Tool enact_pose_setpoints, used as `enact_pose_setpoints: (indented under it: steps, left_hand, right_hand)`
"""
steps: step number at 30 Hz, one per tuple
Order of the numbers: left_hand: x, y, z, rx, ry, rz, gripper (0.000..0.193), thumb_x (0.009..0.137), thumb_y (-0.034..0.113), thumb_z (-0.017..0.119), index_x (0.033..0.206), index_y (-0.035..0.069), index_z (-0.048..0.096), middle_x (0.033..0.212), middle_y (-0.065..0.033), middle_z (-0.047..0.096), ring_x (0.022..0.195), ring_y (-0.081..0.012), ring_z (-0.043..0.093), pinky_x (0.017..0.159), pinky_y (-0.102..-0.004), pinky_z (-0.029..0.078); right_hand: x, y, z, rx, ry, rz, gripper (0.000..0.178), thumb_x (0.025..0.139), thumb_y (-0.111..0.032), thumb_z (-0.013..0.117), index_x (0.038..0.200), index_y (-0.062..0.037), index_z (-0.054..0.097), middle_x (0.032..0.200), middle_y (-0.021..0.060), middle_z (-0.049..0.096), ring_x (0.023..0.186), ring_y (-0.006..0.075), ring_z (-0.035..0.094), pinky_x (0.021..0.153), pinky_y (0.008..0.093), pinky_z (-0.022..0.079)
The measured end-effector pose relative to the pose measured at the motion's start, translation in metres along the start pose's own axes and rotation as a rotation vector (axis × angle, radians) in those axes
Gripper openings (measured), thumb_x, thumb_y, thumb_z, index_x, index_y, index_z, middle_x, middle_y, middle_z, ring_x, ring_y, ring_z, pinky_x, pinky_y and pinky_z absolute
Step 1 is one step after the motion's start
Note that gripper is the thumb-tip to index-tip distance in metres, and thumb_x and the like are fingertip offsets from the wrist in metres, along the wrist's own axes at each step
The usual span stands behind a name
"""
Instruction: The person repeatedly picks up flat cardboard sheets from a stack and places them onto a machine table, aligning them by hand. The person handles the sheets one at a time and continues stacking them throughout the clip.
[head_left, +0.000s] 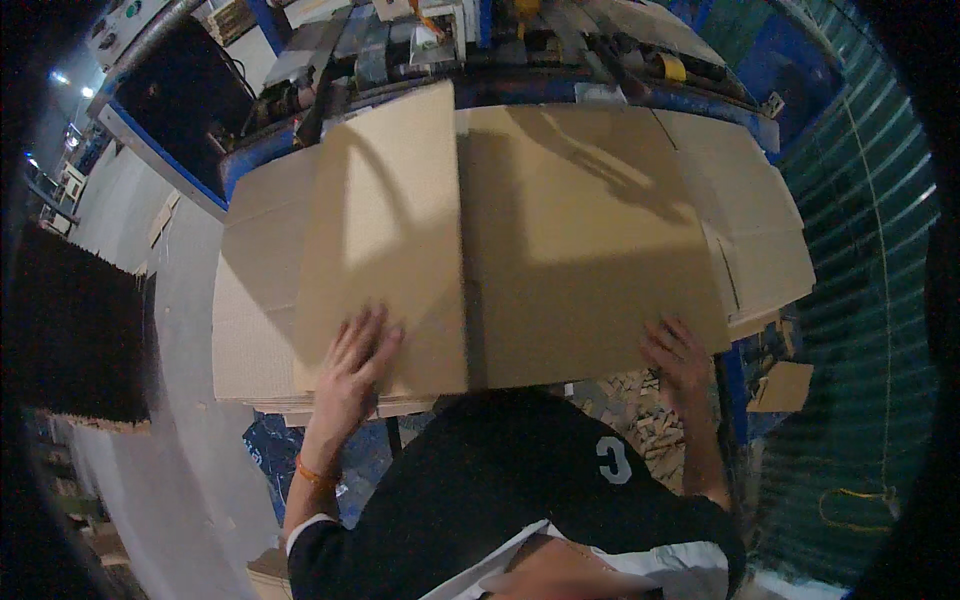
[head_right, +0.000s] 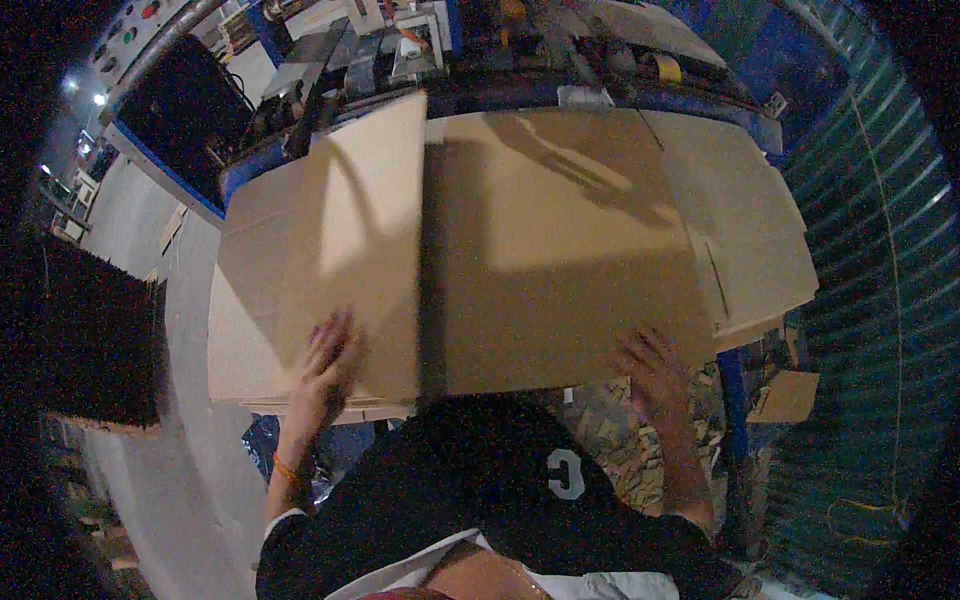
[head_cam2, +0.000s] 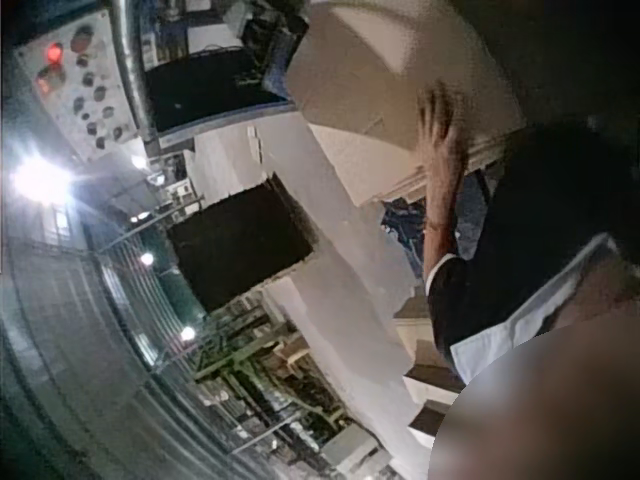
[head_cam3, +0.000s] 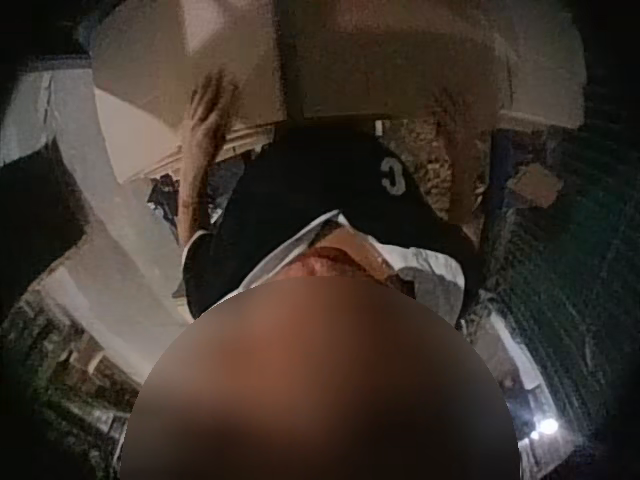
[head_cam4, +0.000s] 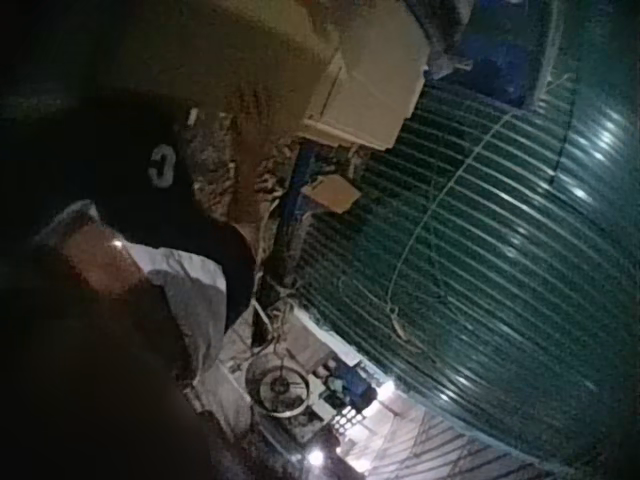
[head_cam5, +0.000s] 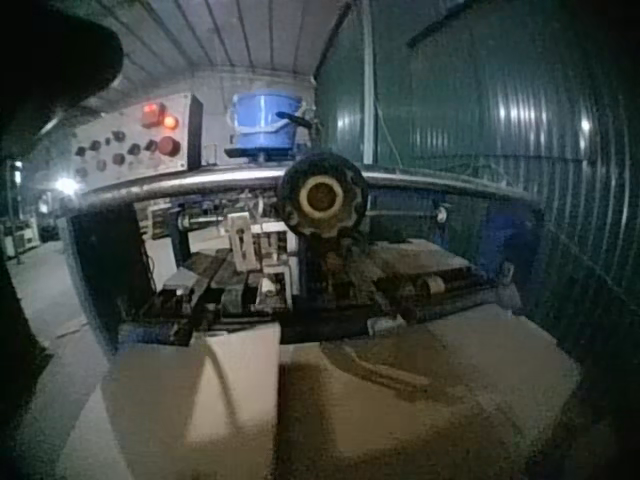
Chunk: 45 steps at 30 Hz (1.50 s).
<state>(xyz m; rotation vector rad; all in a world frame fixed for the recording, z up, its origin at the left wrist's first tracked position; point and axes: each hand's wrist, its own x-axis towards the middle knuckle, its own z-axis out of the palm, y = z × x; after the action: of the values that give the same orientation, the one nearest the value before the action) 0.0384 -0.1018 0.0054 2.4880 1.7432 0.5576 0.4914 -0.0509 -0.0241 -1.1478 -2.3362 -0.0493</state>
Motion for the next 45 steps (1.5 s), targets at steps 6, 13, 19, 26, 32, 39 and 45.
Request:
enact_pose_setpoints:
  steps: [6, 13, 19, 26, 32, 39, 45]
  left_hand:
    - [0.026, -0.001, 0.003, 0.117, -0.097, 0.034, 0.050, 0.078, 0.008, 0.051, 0.128, 0.014, 0.047, 0.136, -0.0134, 0.040, 0.127, -0.0326, 0.036, 0.105, -0.0462, 0.027]
    - [0.071, -0.053, 0.010, 0.073, 0.070, 0.067, 0.054, 0.079, 0.009, 0.047, 0.132, 0.014, 0.043, 0.138, -0.0142, 0.036, 0.129, -0.0326, 0.032, 0.107, -0.0471, 0.022]
    - [0.170, -0.117, 0.038, 0.018, 0.141, 0.001, 0.068, 0.072, 0.004, 0.060, 0.135, 0.013, 0.037, 0.137, -0.0177, 0.035, 0.128, -0.0356, 0.031, 0.104, -0.0415, 0.029]
    - [0.214, -0.131, 0.029, 0.104, 0.305, -0.093, 0.063, 0.074, -0.002, 0.058, 0.133, 0.004, 0.036, 0.130, -0.0195, 0.042, 0.120, -0.0361, 0.040, 0.101, -0.0417, 0.032]
    - [0.045, -0.141, -0.008, 0.372, 0.213, -0.635, 0.053, 0.083, 0.016, 0.055, 0.129, -0.003, 0.039, 0.129, -0.0241, 0.043, 0.118, -0.0360, 0.042, 0.100, -0.0402, 0.032]
    - [-0.088, -0.163, -0.015, -0.007, 0.310, -1.397, 0.060, 0.090, 0.041, 0.048, 0.127, -0.006, 0.040, 0.124, -0.0223, 0.048, 0.111, -0.0292, 0.049, 0.090, -0.0389, 0.041]
    - [-0.158, -0.196, 0.016, -0.105, 0.661, -1.283, 0.036, 0.088, 0.037, 0.053, 0.083, 0.002, 0.058, 0.068, -0.0061, 0.053, 0.058, -0.0151, 0.047, 0.052, -0.0307, 0.040]
  right_hand:
    - [0.032, 0.020, 0.006, 0.027, -0.181, -0.037, 0.036, 0.083, -0.033, 0.056, 0.113, -0.0142, 0.058, 0.128, 0.0080, 0.050, 0.122, 0.0318, 0.041, 0.103, 0.0497, 0.028]
    - [0.115, 0.069, 0.037, -0.196, -0.327, -0.265, 0.053, 0.079, -0.050, 0.051, 0.122, -0.0193, 0.053, 0.136, 0.0065, 0.041, 0.125, 0.0308, 0.036, 0.103, 0.0482, 0.027]
    - [0.213, 0.111, 0.069, -0.046, -0.319, -0.153, 0.053, 0.084, -0.045, 0.050, 0.128, -0.0152, 0.046, 0.136, 0.0060, 0.040, 0.125, 0.0260, 0.037, 0.100, 0.0405, 0.033]
    - [0.212, 0.185, 0.082, -0.038, -0.002, 0.160, 0.053, 0.084, -0.043, 0.051, 0.126, -0.0108, 0.047, 0.123, 0.0137, 0.051, 0.119, 0.0294, 0.042, 0.098, 0.0394, 0.035]
    - [-0.014, 0.382, -0.054, -0.649, 0.495, 1.028, 0.049, 0.075, -0.048, 0.061, 0.099, -0.0055, 0.060, 0.097, 0.0151, 0.061, 0.092, 0.0306, 0.058, 0.080, 0.0412, 0.047]
    - [-0.114, 0.434, -0.102, -0.178, 0.553, 1.573, 0.061, 0.076, -0.053, 0.054, 0.117, -0.0067, 0.056, 0.118, 0.0148, 0.057, 0.107, 0.0289, 0.053, 0.093, 0.0386, 0.039]
    - [-0.094, 0.348, -0.077, -0.108, 0.600, 1.399, 0.063, 0.080, -0.055, 0.048, 0.120, -0.0066, 0.054, 0.125, 0.0144, 0.052, 0.114, 0.0283, 0.050, 0.096, 0.0405, 0.036]
